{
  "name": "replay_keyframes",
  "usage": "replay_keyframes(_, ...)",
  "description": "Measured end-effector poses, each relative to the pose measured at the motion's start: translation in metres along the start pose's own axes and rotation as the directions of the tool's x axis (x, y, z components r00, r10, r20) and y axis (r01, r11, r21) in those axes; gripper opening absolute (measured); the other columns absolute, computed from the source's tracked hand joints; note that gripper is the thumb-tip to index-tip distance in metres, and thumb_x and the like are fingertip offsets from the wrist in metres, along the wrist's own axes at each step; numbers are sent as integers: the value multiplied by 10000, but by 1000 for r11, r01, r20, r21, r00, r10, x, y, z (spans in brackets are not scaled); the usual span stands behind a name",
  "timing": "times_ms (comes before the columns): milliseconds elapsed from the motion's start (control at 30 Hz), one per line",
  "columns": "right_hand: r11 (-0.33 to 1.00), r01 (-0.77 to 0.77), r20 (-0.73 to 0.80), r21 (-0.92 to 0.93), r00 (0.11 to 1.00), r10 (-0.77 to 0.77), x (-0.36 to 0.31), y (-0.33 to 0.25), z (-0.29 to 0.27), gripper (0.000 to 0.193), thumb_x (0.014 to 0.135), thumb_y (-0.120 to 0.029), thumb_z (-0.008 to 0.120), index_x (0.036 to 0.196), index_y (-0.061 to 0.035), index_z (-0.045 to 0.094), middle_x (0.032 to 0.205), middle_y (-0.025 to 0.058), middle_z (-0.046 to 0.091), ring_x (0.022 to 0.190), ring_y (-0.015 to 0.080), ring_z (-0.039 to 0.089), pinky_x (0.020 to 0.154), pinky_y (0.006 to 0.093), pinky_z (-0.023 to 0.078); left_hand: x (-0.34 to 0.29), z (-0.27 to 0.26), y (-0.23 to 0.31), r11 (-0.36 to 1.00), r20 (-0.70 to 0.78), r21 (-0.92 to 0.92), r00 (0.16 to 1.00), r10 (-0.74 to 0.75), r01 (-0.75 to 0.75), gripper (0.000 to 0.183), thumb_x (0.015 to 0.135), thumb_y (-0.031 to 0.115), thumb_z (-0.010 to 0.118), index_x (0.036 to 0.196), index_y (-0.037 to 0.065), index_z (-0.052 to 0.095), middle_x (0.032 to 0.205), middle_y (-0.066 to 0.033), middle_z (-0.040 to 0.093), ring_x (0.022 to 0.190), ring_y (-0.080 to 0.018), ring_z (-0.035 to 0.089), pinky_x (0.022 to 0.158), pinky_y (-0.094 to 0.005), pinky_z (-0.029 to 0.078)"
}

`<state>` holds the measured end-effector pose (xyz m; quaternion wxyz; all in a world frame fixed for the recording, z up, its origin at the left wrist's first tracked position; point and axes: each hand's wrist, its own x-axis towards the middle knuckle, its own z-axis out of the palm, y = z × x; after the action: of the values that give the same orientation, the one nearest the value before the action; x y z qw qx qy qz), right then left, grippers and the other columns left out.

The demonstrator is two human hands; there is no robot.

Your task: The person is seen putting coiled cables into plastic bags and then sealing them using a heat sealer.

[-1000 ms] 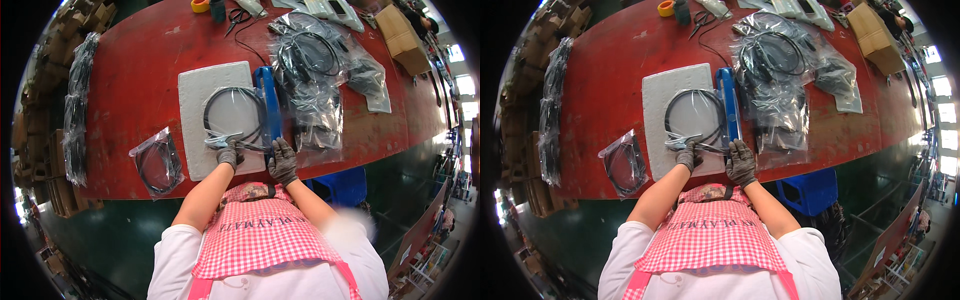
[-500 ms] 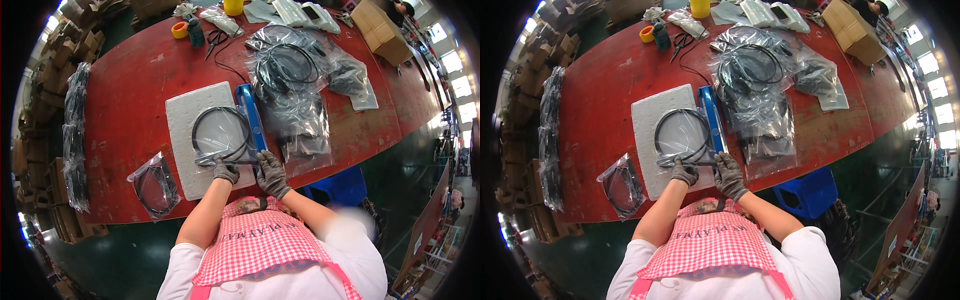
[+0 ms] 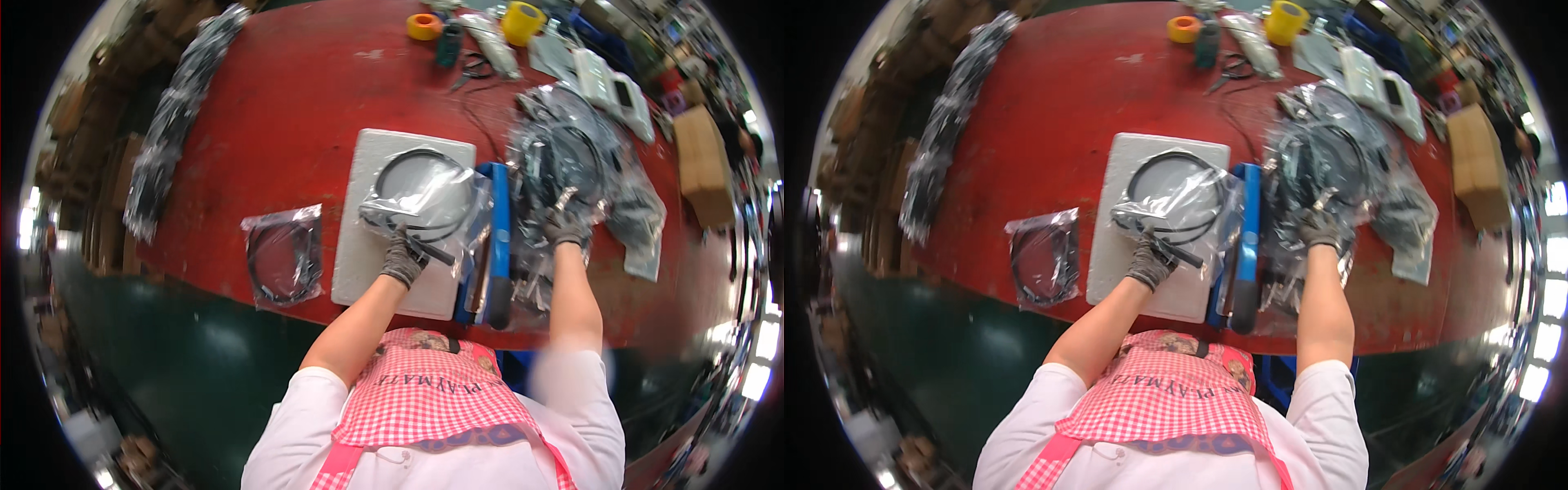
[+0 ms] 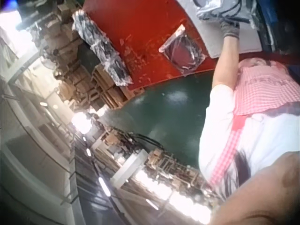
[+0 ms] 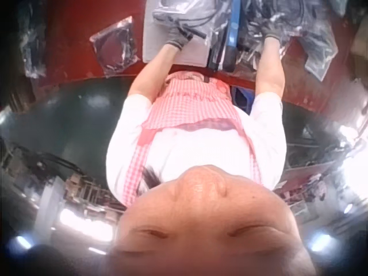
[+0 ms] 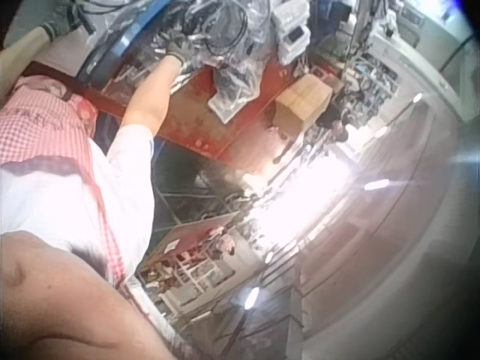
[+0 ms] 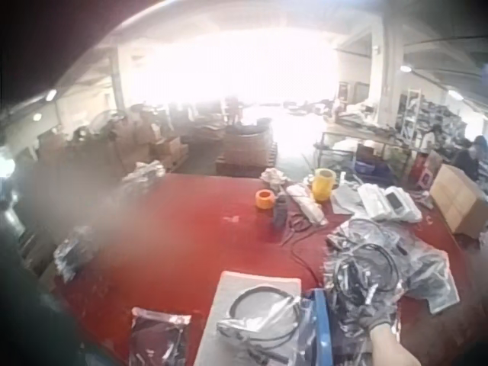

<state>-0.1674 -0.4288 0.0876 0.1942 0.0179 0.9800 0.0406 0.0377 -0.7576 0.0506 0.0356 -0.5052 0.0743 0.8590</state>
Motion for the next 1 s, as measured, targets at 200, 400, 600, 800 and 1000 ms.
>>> replay_keyframes(200, 610, -199, 79, 767, 973, 218, 43, 58, 37, 216, 803, -350, 466, 914, -165, 452, 921, 70, 436, 842, 239, 394, 699, 342, 327, -53, -43, 77, 624, 23, 665, 846, 533, -411, 296, 770, 317, 665, 921, 87, 557, 722, -15, 500, 674, -156, 492, 629, -252, 439)
replay_keyframes(400, -601, -304, 524, 739, 820, 230, 34, 57, 29, 227, 794, -236, 478, 585, -166, 429, 562, -13, 401, 488, 132, 362, 417, 248, 312, -91, -212, 221, 312, 102, 825, 666, 739, -472, 314, 716, 296, 712, 915, 78, 607, 804, -27, 602, 698, -118, 531, 655, -297, 447)
replay_keyframes(600, -264, -26, 79, 964, 978, 194, 21, 61, -61, 243, 843, -309, 476, 640, -182, 513, 570, -34, 499, 462, 102, 437, 415, 220, 349, -88, -264, 307, 104, 64, 958, 553, 831, -268, 345, 733, 299, 708, 948, 53, 598, 815, -41, 620, 700, -153, 546, 663, -310, 454)
replay_keyframes(800, -247, 352, -359, 903, 933, 19, -33, 16, -227, 190, 881, -284, 533, 788, -124, 577, 677, 14, 553, 588, 95, 521, 515, 209, 404, -56, -240, 309, -69, 32, 995, 409, 912, 76, 333, 745, 321, 665, 961, 78, 590, 910, -134, 620, 859, -288, 589, 774, -379, 453)
replay_keyframes(1000, -467, 184, -299, 865, 936, -186, -218, -95, -294, 192, 880, -268, 527, 793, -99, 504, 660, 0, 477, 518, 102, 411, 469, 228, 354, -61, -184, 256, -552, 550, 831, -54, 834, -66, 224, 839, 230, 506, 948, 44, 568, 931, -143, 595, 802, -276, 576, 737, -384, 459)
